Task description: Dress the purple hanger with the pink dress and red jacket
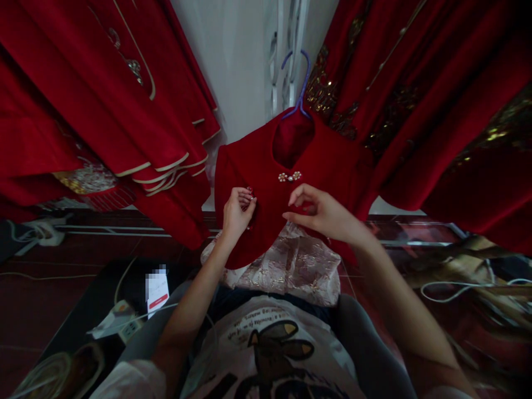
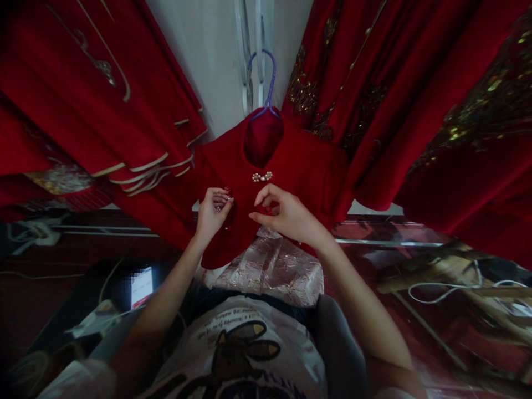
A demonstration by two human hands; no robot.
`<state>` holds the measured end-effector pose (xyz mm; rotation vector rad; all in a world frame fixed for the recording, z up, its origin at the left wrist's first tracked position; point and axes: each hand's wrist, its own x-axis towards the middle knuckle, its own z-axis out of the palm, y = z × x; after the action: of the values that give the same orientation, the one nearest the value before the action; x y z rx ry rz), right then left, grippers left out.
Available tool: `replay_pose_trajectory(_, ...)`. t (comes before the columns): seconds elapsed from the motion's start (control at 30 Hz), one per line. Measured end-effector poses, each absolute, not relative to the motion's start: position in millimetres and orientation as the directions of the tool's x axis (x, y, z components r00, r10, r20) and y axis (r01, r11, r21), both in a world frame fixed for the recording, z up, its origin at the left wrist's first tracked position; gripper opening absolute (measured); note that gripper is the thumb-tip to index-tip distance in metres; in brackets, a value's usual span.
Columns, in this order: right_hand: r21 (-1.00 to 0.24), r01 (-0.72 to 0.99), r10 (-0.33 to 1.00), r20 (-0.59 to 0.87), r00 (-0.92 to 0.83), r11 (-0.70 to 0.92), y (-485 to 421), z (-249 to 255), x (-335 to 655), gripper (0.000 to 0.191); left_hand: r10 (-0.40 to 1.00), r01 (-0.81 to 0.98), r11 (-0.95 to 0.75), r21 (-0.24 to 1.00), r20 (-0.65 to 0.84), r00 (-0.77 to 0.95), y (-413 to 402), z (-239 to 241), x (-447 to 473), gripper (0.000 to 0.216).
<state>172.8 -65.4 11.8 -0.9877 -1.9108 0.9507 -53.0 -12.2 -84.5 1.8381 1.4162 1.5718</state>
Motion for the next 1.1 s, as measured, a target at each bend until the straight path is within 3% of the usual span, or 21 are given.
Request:
replay_pose_trajectory(0.07,-0.861,0.328,0.895,0.268,-0.357,0.389,-52.3,-16.0,156.5,0.03,0.832,0.457,-0.435,0.776,0.54,-0.125,-12.3,-84.2,-53.6,0.022)
replay_pose_trajectory(0.2,-0.952,0.181,0.955,0.207,-0.213,0.247,-22.5,-59.8,129.1,0.042,0.835,0.391,-0.442,0.808,0.53,-0.15,-12.3,-82.5,-54.8,0.017)
replay_pose_trajectory(0.3,-0.947,0.13,0.955,0.283,-0.089,0.292,-8.2,-74.0,113.2,0.04,0.86,0.316,-0.428,0.847,0.489,-0.148,-10.4,-80.7,-53.9,0.015)
replay_pose_trajectory(0.43,-0.927,0.097,0.929,0.351,-0.112,0.362,-5.5,-77.0,101.2,0.033,0.895,0.221,-0.378,0.899,0.416,-0.163,-6.5,-79.8,-52.4,0.019)
replay_pose_trajectory(0.57,-0.897,0.18,0.915,0.399,-0.063,0.403,-8.1,-75.4,95.9,0.026,0.91,0.162,-0.364,0.917,0.387,-0.151,-6.6,-78.5,-52.3,0.022)
replay_pose_trajectory(0.73,-0.85,0.277,0.884,0.467,0.007,0.447,-10.3,-71.5,87.9,0.02,0.902,0.186,-0.389,0.903,0.414,-0.122,-9.6,-76.6,-52.9,0.022)
replay_pose_trajectory(1.1,-0.824,0.308,0.858,0.512,0.045,0.476,-7.4,-71.2,81.8,0.016,0.9,0.338,-0.388,0.857,0.432,-0.062,3.1,-69.9,-62.7,0.02)
